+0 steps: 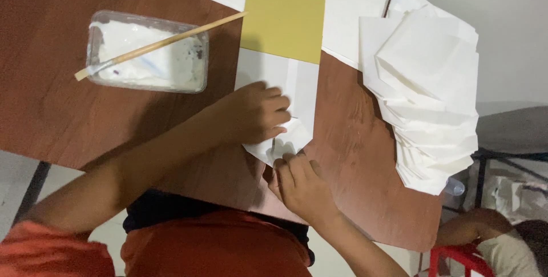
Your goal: A person is manually folding paper and applying glue with a brush to create paper bags.
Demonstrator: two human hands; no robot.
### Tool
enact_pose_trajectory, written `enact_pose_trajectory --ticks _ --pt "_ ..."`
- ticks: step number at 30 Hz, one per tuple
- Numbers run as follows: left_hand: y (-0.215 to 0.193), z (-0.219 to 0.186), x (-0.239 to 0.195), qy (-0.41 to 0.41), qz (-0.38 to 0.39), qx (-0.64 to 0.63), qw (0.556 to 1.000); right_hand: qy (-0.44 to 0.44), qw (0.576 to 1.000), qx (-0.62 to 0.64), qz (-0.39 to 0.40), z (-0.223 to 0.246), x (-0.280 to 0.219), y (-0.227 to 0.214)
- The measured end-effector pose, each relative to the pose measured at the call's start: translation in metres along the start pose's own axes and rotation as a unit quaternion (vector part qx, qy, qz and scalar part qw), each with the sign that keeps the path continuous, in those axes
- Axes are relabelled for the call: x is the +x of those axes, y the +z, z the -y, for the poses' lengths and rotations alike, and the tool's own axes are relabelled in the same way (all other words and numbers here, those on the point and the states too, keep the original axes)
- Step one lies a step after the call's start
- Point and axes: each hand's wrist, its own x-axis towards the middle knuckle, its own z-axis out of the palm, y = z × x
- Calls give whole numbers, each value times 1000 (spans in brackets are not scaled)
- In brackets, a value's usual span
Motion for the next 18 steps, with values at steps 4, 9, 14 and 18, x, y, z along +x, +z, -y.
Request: enact_pose_trajectory --ticks 4,9,14,18 --pt "-40 -37 -20 -127 162 -165 965 18 995 77 -67 -7 -9 20" --pt "-44 -62 -47 -165 101 -90 977 36 980 185 -69 -21 -7 23" --pt "-43 -65 -55 -120 85 -34 989 58 957 272 -77 -44 -11 12" --pt "-48 -66 -52 -139 93 -63 984 79 942 312 -98 -45 -5 14"
